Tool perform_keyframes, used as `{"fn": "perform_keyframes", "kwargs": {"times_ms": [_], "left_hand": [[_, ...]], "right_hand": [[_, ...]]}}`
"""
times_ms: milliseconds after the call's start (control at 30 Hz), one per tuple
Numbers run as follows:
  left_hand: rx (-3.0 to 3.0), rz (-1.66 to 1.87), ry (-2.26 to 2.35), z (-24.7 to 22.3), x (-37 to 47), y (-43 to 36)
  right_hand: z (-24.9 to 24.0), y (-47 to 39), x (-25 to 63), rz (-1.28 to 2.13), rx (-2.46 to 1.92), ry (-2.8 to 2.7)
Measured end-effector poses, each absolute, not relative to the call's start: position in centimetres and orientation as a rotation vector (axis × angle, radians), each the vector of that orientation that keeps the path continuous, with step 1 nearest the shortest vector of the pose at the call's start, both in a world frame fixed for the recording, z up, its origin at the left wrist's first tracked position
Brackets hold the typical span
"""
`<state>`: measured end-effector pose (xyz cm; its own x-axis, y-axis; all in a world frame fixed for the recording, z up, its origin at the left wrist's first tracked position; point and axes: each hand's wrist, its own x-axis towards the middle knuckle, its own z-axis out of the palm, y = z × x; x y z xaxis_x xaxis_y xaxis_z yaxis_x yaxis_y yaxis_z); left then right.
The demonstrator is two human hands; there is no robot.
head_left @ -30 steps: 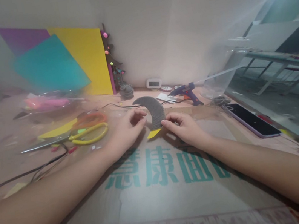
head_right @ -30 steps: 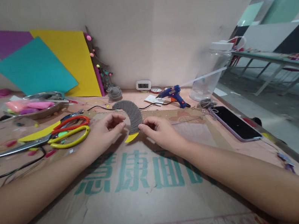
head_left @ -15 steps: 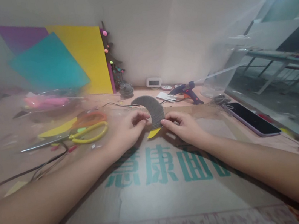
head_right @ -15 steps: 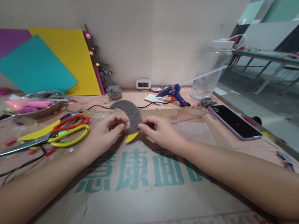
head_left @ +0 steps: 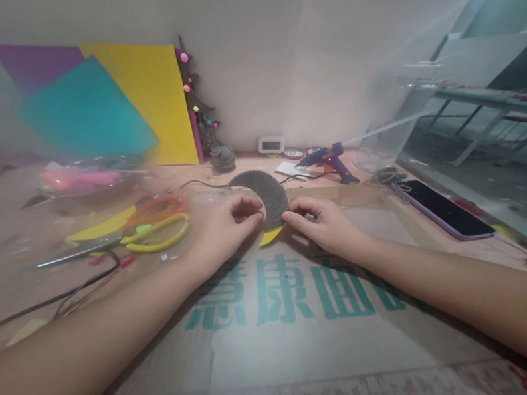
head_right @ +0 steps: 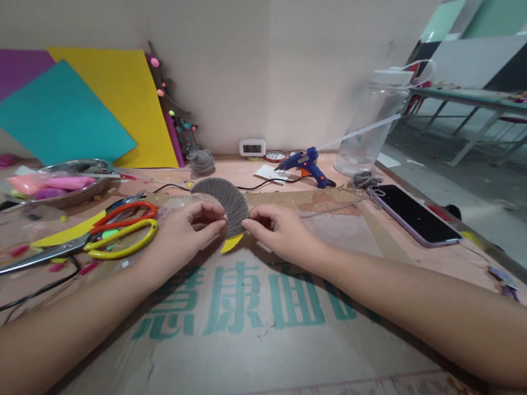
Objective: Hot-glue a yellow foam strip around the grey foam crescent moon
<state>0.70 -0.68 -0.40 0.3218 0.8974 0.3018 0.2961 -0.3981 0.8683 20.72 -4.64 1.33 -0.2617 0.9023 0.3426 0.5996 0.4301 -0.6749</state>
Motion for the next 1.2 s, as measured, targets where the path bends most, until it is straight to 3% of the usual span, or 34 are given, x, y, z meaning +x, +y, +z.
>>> {"fn": "perform_keyframes", "kwargs": {"times_ms": [367, 933, 1200], "left_hand": [[1.997, 0.985, 1.056, 0.3, 0.8, -1.4], [1.954, 1.139, 0.941, 0.3, 0.6, -1.8], [2.052, 0.987, 0.828, -0.2, 0.8, -1.7]], "right_hand": [[1.4, -4.6, 20.7, 0.542, -1.251, -1.993], [1.3, -4.6, 20.8, 0.571, -1.247, -1.968], [1.2, -4.6, 20.8, 0.61, -1.218, -1.952]]}}
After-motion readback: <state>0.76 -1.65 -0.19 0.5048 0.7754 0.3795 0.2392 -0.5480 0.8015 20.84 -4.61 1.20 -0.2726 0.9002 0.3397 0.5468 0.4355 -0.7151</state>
